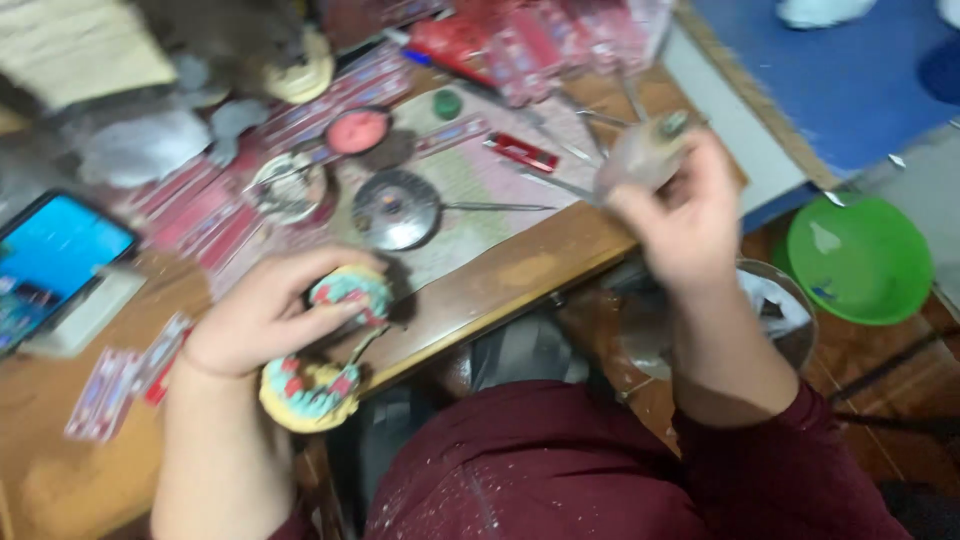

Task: The person handles a dental articulator with attached dentures, using a metal tool to adjust and apply wax to the denture surfaces. They repeatedly pick up and place down tools and materials while shaping the wax on the dentures.

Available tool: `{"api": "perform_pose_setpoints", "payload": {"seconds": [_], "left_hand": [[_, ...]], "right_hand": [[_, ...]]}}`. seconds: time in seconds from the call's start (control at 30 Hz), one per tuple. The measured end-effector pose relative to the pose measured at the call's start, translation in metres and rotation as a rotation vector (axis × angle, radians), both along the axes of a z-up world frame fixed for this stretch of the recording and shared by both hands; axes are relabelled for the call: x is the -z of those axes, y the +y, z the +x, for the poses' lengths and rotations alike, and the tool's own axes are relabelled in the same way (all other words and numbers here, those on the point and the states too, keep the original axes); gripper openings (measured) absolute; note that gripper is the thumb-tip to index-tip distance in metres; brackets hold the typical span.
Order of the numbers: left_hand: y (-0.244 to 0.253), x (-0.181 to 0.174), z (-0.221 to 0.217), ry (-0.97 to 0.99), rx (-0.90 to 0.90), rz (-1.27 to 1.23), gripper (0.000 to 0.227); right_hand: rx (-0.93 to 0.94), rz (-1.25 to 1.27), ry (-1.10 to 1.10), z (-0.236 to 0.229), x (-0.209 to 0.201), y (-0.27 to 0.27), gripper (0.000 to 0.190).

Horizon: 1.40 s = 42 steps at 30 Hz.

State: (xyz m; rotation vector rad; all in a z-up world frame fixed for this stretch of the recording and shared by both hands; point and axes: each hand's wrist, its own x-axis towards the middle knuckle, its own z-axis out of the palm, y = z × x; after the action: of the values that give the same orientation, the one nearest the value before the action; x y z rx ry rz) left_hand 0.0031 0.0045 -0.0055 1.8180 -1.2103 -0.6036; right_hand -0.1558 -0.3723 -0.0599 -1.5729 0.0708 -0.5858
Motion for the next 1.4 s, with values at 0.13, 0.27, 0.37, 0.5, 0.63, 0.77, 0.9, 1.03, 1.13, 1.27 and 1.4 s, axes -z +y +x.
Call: {"api": "perform_pose_setpoints", "payload": {"seconds": [0.13, 0.27, 0.37, 0.5, 0.63, 0.77, 0.9, 1.03, 1.13, 1.27, 1.4], "left_hand": [[0.003, 0.000, 0.001, -0.033, -0.020, 0.036, 0.038], [0.003, 0.000, 0.001, -0.053, -0.018, 0.020, 0.037], [0.003, 0.000, 0.000, -0.040, -0.034, 0.046, 0.035], [0.003, 0.001, 0.001, -0.043, -0.013, 0.037, 0.036], [0.001, -0.002, 0.000, -0.026, 0.027, -0.021, 0.034], [0.000, -0.003, 0.000, -0.026, 0.030, -0.025, 0.034], [0.001, -0.005, -0.001, -0.019, 0.092, -0.064, 0.033], [0.004, -0.007, -0.004, -0.004, 0.137, -0.107, 0.031], [0.006, -0.006, -0.005, 0.023, 0.141, -0.130, 0.030], [0.007, -0.004, -0.004, 0.024, 0.150, -0.129, 0.030], [0.008, -0.003, -0.003, 0.006, 0.157, -0.128, 0.034]], "right_hand": [[0.290, -0.144, -0.042, 0.002, 0.018, -0.096, 0.045], [0.232, -0.173, -0.012, 0.009, 0.052, -0.135, 0.040], [0.215, -0.207, 0.016, 0.016, 0.042, -0.123, 0.045], [0.450, -0.306, -0.015, 0.007, 0.021, -0.092, 0.050], [0.483, -0.602, 0.074, -0.003, 0.039, -0.056, 0.008], [0.160, -1.128, -0.054, 0.028, -0.010, 0.003, 0.009], [0.015, -1.381, -0.002, 0.040, -0.017, 0.011, 0.007], [-0.037, -1.650, 0.134, 0.044, -0.018, 0.011, 0.010], [-0.038, -1.727, 0.181, 0.046, -0.031, 0.017, 0.012], [-0.009, -1.760, 0.182, 0.045, -0.042, 0.026, 0.008], [0.056, -1.647, 0.137, 0.038, -0.046, 0.026, 0.012]]}}
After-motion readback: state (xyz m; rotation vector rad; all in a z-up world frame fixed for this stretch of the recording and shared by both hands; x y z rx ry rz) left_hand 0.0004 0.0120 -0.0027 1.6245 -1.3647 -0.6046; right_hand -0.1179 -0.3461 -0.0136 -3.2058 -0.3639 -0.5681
